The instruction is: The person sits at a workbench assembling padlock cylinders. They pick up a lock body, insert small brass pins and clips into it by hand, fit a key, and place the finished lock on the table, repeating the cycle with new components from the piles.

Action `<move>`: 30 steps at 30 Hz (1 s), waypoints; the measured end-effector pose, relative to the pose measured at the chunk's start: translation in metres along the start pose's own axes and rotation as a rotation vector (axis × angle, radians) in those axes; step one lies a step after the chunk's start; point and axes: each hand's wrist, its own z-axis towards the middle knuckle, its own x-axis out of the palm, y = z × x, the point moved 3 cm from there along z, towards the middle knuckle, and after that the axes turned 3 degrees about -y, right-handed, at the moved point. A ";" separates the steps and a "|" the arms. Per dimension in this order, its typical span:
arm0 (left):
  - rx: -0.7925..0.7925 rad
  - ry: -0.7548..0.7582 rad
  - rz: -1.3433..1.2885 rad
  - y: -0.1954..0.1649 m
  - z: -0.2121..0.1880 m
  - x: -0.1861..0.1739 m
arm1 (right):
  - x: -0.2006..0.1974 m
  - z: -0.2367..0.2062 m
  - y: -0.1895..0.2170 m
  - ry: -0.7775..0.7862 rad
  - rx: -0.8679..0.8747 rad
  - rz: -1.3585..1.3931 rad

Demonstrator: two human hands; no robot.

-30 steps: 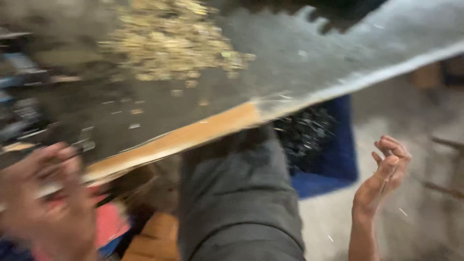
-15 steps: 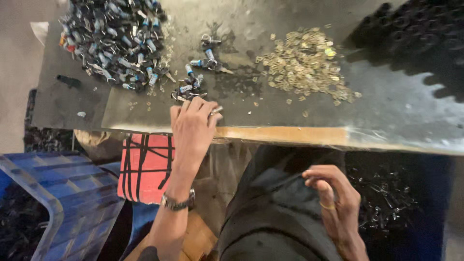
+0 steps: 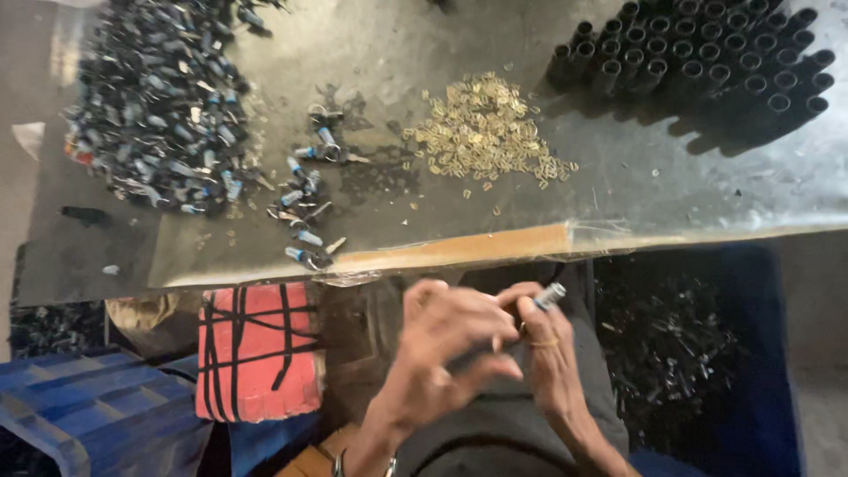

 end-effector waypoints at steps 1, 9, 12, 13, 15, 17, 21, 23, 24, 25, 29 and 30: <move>-0.059 -0.026 0.075 0.006 0.007 0.002 | -0.007 0.000 0.002 -0.042 -0.077 -0.117; -0.047 0.022 0.581 0.073 0.062 0.043 | -0.051 0.005 0.006 -0.072 0.030 -0.224; -0.001 0.001 0.555 0.080 0.045 0.043 | -0.053 0.006 -0.006 0.024 0.109 0.231; 0.002 -0.010 0.558 0.082 0.040 0.041 | -0.051 0.006 -0.008 0.063 0.123 0.383; -0.011 -0.041 0.561 0.082 0.030 0.038 | -0.047 0.008 -0.013 0.041 0.216 0.438; -0.075 -0.118 0.427 0.080 0.024 0.034 | -0.043 0.010 -0.011 0.022 0.300 0.405; -0.485 -0.166 -0.263 0.081 0.015 0.030 | -0.042 0.009 -0.002 -0.012 0.371 0.240; -0.587 -0.116 -0.556 0.077 0.011 0.035 | -0.044 0.008 -0.002 -0.017 0.362 0.204; -0.632 -0.095 -0.699 0.075 0.010 0.038 | -0.045 0.007 -0.004 -0.017 0.350 0.200; -0.595 -0.092 -0.680 0.074 0.011 0.039 | -0.046 0.006 -0.008 -0.016 0.339 0.198; -0.570 -0.093 -0.568 0.066 0.008 0.046 | -0.050 -0.001 -0.022 0.001 0.271 0.281; -0.589 -0.095 -0.531 0.065 0.007 0.046 | -0.051 -0.002 -0.025 -0.010 0.279 0.289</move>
